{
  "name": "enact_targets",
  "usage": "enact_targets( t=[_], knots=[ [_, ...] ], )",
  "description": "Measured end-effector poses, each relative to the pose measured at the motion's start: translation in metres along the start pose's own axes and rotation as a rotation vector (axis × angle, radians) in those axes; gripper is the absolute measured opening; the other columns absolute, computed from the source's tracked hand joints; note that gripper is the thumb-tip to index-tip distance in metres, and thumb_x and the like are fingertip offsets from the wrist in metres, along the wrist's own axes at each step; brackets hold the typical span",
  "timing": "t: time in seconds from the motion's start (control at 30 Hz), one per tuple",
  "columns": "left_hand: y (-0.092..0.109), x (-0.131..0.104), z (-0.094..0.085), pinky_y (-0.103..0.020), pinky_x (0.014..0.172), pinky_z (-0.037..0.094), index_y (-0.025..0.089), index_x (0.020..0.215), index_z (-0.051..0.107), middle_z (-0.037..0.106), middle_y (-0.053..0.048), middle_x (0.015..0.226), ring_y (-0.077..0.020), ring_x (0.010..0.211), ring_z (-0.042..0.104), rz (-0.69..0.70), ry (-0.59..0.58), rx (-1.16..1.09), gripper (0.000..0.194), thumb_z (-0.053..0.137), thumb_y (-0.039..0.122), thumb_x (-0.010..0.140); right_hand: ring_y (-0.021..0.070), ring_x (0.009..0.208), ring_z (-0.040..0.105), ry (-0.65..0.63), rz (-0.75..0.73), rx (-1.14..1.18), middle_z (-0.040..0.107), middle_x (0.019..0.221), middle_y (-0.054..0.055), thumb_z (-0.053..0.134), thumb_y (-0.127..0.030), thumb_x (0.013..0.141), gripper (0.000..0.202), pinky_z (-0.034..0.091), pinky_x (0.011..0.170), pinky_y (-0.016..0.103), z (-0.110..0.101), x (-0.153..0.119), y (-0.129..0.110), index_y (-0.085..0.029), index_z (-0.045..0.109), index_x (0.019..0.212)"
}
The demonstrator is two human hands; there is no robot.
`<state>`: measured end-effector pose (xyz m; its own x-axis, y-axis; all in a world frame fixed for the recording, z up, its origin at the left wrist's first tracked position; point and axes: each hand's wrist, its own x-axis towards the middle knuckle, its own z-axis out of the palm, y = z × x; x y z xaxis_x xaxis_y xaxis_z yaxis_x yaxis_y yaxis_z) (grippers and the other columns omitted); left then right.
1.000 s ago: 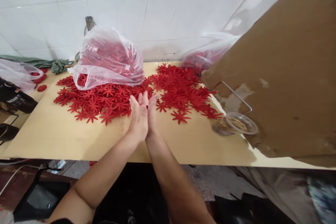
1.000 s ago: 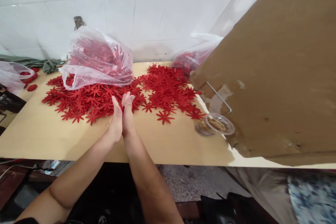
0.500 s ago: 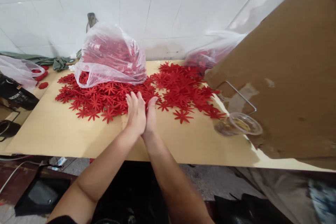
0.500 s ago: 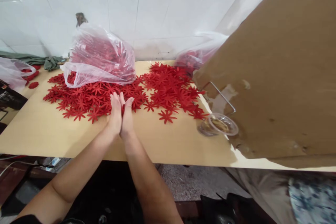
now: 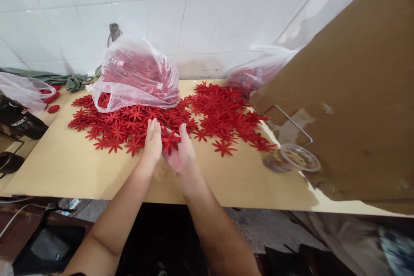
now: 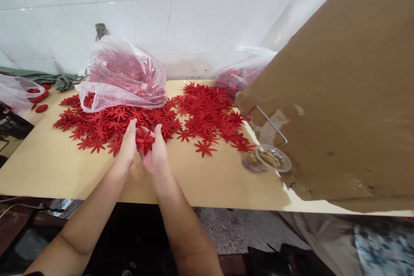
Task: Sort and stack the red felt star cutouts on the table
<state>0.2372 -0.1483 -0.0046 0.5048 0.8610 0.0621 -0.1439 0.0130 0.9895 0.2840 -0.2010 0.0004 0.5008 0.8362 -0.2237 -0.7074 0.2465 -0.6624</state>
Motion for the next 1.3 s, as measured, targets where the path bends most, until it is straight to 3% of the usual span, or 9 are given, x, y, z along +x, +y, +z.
enact_targets(
  t=[0.1,0.27,0.5,0.6,0.7,0.77,0.83,0.97,1.3],
  knots=[
    [0.006,-0.013,-0.005,-0.036,0.11,0.023,0.019,0.114,0.054,0.045,-0.009,0.135,-0.0202,0.128,0.037,-0.059,0.021,0.044,0.039,0.046,0.04,0.082,0.0235,0.089,0.064,0.07,0.01,-0.024,0.068,0.083,0.007,0.038,-0.066,0.076,0.051,0.052,0.079,0.04,-0.01,-0.002,-0.001,-0.02,0.061,0.079],
    [-0.002,-0.028,-0.004,-0.036,0.107,0.027,0.017,0.119,0.047,0.043,-0.011,0.134,-0.0215,0.127,0.038,-0.106,-0.019,0.088,0.048,0.059,0.026,0.074,0.0234,0.082,0.063,0.166,-0.032,0.035,0.067,0.08,0.008,0.047,-0.061,0.071,0.043,0.052,0.073,0.039,-0.009,0.0,-0.001,-0.02,0.059,0.076],
    [0.008,-0.029,-0.012,-0.027,0.072,0.05,0.019,0.096,0.053,0.062,0.001,0.08,-0.0117,0.074,0.06,-0.176,-0.146,-0.101,0.036,0.066,0.022,0.063,0.0182,0.096,0.056,0.29,-0.501,-0.342,0.06,0.1,0.005,0.058,-0.04,0.069,0.03,0.045,0.087,0.035,-0.004,-0.013,-0.003,-0.021,0.056,0.091],
    [0.013,-0.025,-0.017,-0.022,0.062,0.05,0.019,0.093,0.053,0.06,0.004,0.073,-0.0089,0.066,0.059,-0.186,-0.074,-0.157,0.043,0.072,0.022,0.054,0.0191,0.102,0.053,0.224,-0.745,-0.746,0.059,0.106,0.006,0.056,-0.037,0.075,0.029,0.039,0.093,0.037,-0.026,-0.032,-0.035,-0.022,0.057,0.099],
    [0.014,-0.023,-0.018,-0.019,0.057,0.049,0.018,0.09,0.055,0.06,0.004,0.068,-0.0086,0.063,0.059,-0.186,-0.028,-0.172,0.046,0.076,0.021,0.049,0.0223,0.102,0.051,0.454,-0.95,-1.205,0.061,0.101,0.008,0.052,-0.036,0.078,0.023,0.036,0.094,0.041,-0.066,-0.056,-0.092,-0.022,0.061,0.095],
    [0.012,-0.024,-0.016,-0.018,0.055,0.049,0.017,0.086,0.056,0.06,0.004,0.066,-0.008,0.06,0.058,-0.189,-0.032,-0.171,0.043,0.077,0.022,0.048,0.0264,0.101,0.051,0.695,-0.89,-1.474,0.062,0.101,0.011,0.049,-0.035,0.079,0.027,0.036,0.09,0.046,-0.096,-0.07,-0.131,-0.02,0.063,0.095],
    [0.009,-0.026,-0.014,-0.017,0.054,0.048,0.016,0.081,0.057,0.06,0.004,0.064,-0.0069,0.058,0.057,-0.204,-0.038,-0.179,0.042,0.078,0.024,0.047,0.0314,0.099,0.051,0.854,-0.628,-1.775,0.064,0.095,0.013,0.048,-0.036,0.078,0.029,0.035,0.085,0.051,-0.123,-0.077,-0.159,-0.017,0.065,0.093],
    [0.004,-0.026,-0.01,-0.017,0.051,0.046,0.015,0.074,0.056,0.06,0.005,0.061,-0.0055,0.052,0.054,-0.264,-0.01,-0.211,0.039,0.079,0.029,0.046,0.0328,0.094,0.051,0.82,-0.25,-2.146,0.065,0.093,0.013,0.047,-0.041,0.078,0.03,0.034,0.077,0.049,-0.151,-0.078,-0.177,-0.02,0.067,0.085],
    [0.004,-0.029,-0.013,-0.019,0.054,0.048,0.016,0.08,0.056,0.062,0.004,0.07,-0.0071,0.058,0.057,-0.355,-0.015,-0.26,0.039,0.077,0.028,0.049,0.0337,0.09,0.052,0.699,-0.169,-2.258,0.064,0.083,0.014,0.05,-0.044,0.077,0.03,0.034,0.075,0.05,-0.159,-0.077,-0.18,-0.019,0.067,0.073]
  ],
)
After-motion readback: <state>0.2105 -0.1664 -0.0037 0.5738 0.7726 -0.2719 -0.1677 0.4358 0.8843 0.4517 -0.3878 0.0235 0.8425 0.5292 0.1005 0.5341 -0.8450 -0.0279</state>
